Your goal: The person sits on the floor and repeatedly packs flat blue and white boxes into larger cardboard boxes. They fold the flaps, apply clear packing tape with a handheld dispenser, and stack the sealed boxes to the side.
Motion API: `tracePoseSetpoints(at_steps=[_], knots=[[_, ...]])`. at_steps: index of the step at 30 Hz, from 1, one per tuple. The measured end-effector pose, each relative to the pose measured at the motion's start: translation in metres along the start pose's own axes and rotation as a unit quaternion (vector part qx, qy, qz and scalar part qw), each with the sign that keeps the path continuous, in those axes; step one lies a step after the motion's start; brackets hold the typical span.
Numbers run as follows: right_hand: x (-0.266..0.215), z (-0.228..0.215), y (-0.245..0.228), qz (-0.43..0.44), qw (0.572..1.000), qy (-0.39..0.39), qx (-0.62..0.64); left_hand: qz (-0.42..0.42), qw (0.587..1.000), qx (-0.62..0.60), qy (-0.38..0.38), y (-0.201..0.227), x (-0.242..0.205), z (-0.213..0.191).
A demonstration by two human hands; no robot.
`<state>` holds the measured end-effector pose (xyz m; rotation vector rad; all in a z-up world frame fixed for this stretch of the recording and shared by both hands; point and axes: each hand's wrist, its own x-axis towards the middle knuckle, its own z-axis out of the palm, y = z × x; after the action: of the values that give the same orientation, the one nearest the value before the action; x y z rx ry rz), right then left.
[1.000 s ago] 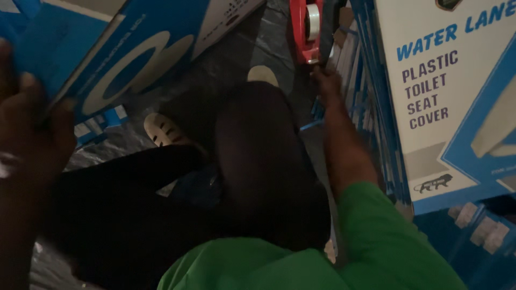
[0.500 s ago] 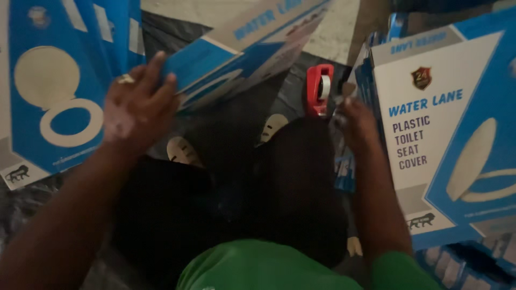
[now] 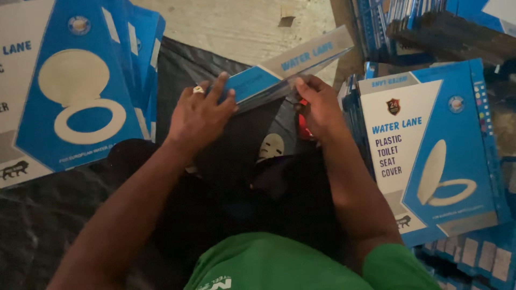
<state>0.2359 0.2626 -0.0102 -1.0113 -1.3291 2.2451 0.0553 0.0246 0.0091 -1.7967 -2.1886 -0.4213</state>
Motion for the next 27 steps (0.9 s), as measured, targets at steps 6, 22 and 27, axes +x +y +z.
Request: tracePoseSetpoints(at_steps=[6,22,27], knots=[[-0.006,0.007,0.002,0.004,1.000,0.022,-0.021,-0.002,1.000,-0.011,0.015,0.005,-0.005,0.001],[0.017,-0.002,0.024,0.003,0.996,0.039,-0.079,0.003,1.000,-0.013,0.011,0.008,-0.005,-0.001],[0.015,0.010,0.023,-0.004,0.982,0.107,-0.152,-0.003,1.000,-0.016,-0.001,0.009,-0.008,-0.001]])
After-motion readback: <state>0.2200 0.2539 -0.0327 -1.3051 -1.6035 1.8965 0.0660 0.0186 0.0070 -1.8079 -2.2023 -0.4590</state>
